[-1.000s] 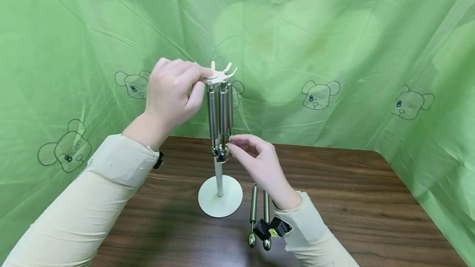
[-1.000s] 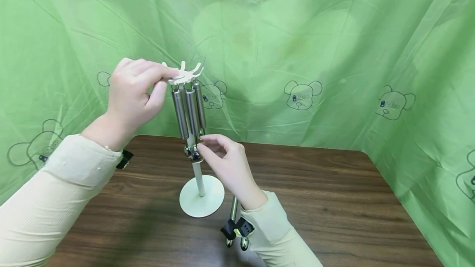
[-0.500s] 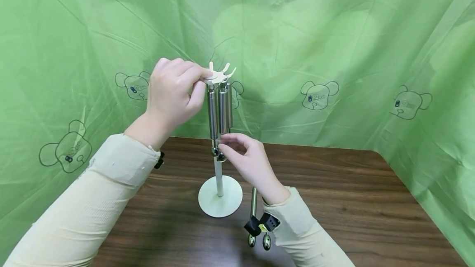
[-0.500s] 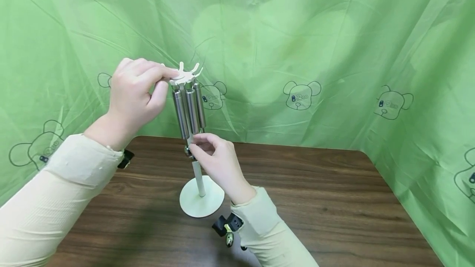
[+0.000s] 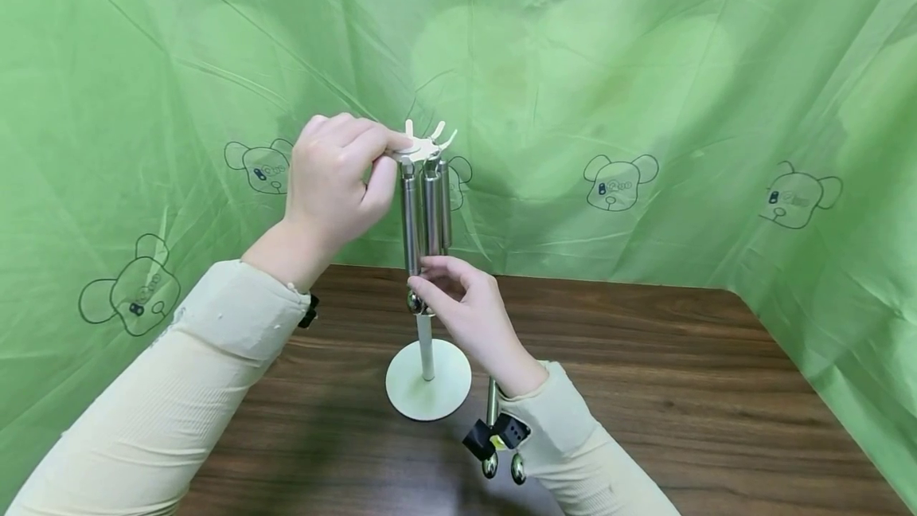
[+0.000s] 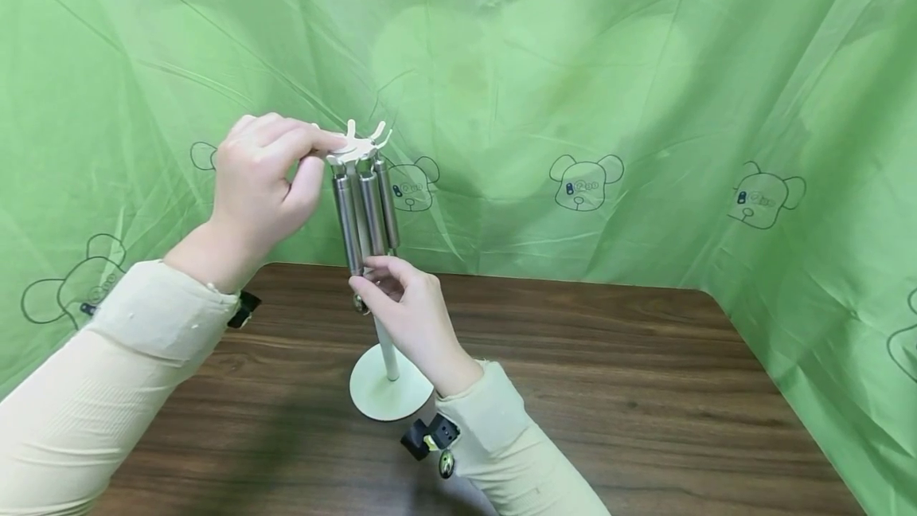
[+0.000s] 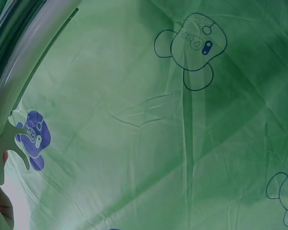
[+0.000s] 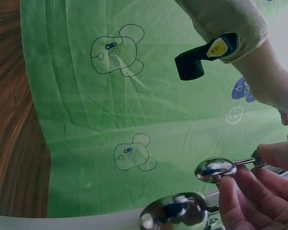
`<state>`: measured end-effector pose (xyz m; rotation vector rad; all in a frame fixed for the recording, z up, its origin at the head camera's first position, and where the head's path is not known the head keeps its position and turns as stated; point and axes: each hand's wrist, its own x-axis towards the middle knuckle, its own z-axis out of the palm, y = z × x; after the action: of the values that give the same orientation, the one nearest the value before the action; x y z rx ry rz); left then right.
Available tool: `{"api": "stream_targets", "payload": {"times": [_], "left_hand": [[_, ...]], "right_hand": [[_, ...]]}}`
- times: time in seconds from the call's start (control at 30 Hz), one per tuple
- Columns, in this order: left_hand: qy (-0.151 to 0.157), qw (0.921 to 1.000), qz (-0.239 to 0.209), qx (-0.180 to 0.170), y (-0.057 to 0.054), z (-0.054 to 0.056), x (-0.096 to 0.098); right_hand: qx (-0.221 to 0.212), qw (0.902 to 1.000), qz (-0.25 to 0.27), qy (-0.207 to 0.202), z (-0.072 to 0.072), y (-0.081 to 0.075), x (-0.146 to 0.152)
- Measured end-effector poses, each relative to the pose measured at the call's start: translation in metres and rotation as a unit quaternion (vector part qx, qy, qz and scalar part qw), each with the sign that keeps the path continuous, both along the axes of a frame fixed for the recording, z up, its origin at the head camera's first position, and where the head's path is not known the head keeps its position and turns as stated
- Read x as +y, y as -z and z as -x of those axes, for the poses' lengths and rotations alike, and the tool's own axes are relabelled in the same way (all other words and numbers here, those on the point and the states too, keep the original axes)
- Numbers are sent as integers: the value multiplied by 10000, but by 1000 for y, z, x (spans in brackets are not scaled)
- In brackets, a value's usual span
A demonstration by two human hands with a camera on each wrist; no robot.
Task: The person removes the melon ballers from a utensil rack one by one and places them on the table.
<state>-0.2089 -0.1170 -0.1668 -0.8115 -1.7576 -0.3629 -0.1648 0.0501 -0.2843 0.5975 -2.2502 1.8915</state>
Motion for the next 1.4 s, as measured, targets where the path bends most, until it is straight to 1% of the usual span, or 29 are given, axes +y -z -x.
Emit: {"api": "stream_targets", "payload": {"times": [0.2,0.33,0.47,0.67,0.93,1.03,1.13,1.3,1.4], "left_hand": [[57,10000,-59,-52,2,0,0],[114,9999,-125,-31,2,0,0],[122,9998,-149,-18,2,0,1],[92,9998,-135,-73,2,0,1],[141,9997,-198,-9,2,0,2],[157,9996,-241,1,2,0,2],[183,9995,-259,-38,2,0,2],[162,9995,-239,-95,3,0,2],[159,9995,-246,-85,4,0,2]], "right_hand": [[-57,9992,282,-266,-4,-2,-1],[-23,9986,329,-404,-7,-6,-1],[-65,9980,442,-440,-11,-12,0],[31,9970,606,-477,-16,-20,2],[116,9946,903,-499,-23,-24,11],[174,9936,1024,-442,-27,-22,17],[191,9929,1120,-347,-31,-17,24],[254,9930,1144,-176,-38,-3,37],[306,9930,1135,-153,-41,7,44]]}}
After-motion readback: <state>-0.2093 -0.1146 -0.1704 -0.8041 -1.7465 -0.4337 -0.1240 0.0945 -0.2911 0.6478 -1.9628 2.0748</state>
